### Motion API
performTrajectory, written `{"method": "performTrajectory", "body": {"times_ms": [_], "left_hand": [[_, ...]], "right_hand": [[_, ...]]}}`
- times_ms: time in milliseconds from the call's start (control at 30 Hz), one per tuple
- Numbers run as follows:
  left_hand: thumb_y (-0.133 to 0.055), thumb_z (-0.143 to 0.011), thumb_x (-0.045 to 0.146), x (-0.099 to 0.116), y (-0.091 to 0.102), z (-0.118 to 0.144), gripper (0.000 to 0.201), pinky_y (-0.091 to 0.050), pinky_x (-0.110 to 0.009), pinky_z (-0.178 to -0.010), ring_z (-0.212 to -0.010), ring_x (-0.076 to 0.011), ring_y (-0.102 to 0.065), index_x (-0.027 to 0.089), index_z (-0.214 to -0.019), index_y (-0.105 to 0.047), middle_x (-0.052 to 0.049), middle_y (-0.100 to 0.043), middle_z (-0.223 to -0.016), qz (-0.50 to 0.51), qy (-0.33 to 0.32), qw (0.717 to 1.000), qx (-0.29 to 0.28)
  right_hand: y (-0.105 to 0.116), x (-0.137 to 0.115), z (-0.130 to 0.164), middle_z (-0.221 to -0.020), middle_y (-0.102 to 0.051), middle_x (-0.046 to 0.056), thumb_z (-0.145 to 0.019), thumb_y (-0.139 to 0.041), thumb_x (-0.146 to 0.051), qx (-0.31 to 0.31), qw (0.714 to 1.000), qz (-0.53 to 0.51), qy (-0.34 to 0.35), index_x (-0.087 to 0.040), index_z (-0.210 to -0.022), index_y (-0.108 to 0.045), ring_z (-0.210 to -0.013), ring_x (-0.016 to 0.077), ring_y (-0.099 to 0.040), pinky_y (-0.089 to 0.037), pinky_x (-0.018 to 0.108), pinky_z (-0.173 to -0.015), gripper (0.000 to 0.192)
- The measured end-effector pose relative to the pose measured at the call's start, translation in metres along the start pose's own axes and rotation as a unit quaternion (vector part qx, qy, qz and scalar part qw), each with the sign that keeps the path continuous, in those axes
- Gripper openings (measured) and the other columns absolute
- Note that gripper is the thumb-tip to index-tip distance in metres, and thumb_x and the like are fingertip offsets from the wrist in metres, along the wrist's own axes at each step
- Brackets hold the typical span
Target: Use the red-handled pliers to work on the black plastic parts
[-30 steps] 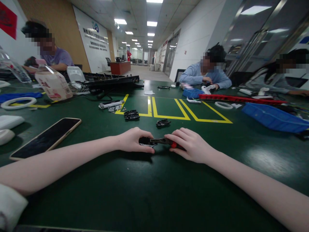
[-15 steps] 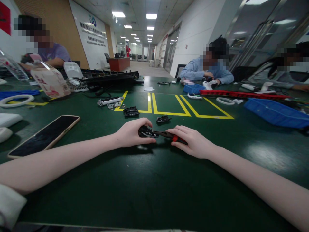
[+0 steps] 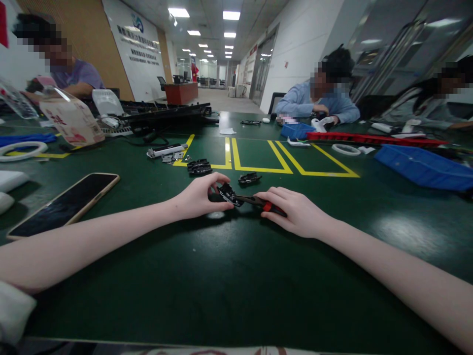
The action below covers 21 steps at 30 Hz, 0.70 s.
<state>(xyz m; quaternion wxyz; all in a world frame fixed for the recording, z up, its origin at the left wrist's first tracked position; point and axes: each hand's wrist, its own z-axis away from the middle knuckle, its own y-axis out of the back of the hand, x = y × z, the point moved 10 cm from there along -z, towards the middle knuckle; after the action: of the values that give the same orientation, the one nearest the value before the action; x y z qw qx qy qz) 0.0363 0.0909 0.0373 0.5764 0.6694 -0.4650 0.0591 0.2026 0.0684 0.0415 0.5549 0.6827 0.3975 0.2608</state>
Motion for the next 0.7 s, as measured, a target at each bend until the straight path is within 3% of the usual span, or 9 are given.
{"method": "performTrajectory", "body": {"times_ms": [200,333,500,700], "left_hand": [[-0.068,-0.085,0.032,0.011,-0.012,0.003,0.061,-0.047,-0.045,-0.105,-0.129,-0.0263,-0.054,0.021,-0.141,-0.045,-0.012,-0.055,-0.144,0.054,-0.047,0.994,-0.078],[-0.073,-0.082,0.037,0.015,-0.019,0.005,0.074,-0.042,-0.05,-0.112,-0.139,-0.0295,-0.047,0.023,-0.147,-0.038,-0.013,-0.047,-0.152,0.049,-0.05,0.991,-0.114],[-0.077,-0.077,0.048,0.013,-0.023,0.003,0.09,-0.04,-0.051,-0.113,-0.139,-0.0317,-0.046,0.021,-0.15,-0.033,-0.017,-0.045,-0.152,0.018,-0.046,0.993,-0.11],[-0.073,-0.076,0.061,0.016,-0.022,0.003,0.081,-0.042,-0.05,-0.104,-0.12,-0.0327,-0.055,0.018,-0.138,-0.045,-0.014,-0.058,-0.132,-0.102,-0.04,0.99,-0.085]], "right_hand": [[-0.001,-0.007,0.001,-0.108,-0.066,0.013,-0.098,-0.05,-0.041,-0.002,0.999,0.027,0.032,-0.015,-0.132,-0.055,-0.092,0.0255,-0.062,-0.053,0.04,-0.074,0.043],[-0.001,-0.012,0.0,-0.109,-0.067,0.014,-0.098,-0.05,-0.039,0.0,0.998,0.046,0.05,-0.015,-0.131,-0.056,-0.093,0.0259,-0.062,-0.053,0.04,-0.075,0.041],[0.0,-0.017,0.0,-0.107,-0.067,0.014,-0.098,-0.052,-0.038,0.008,0.995,0.064,0.071,-0.013,-0.13,-0.056,-0.091,0.0254,-0.061,-0.052,0.039,-0.073,0.041],[0.0,-0.021,0.0,-0.107,-0.067,0.014,-0.098,-0.051,-0.04,0.01,0.992,0.085,0.09,-0.013,-0.129,-0.058,-0.089,0.0246,-0.06,-0.052,0.038,-0.073,0.042]]}}
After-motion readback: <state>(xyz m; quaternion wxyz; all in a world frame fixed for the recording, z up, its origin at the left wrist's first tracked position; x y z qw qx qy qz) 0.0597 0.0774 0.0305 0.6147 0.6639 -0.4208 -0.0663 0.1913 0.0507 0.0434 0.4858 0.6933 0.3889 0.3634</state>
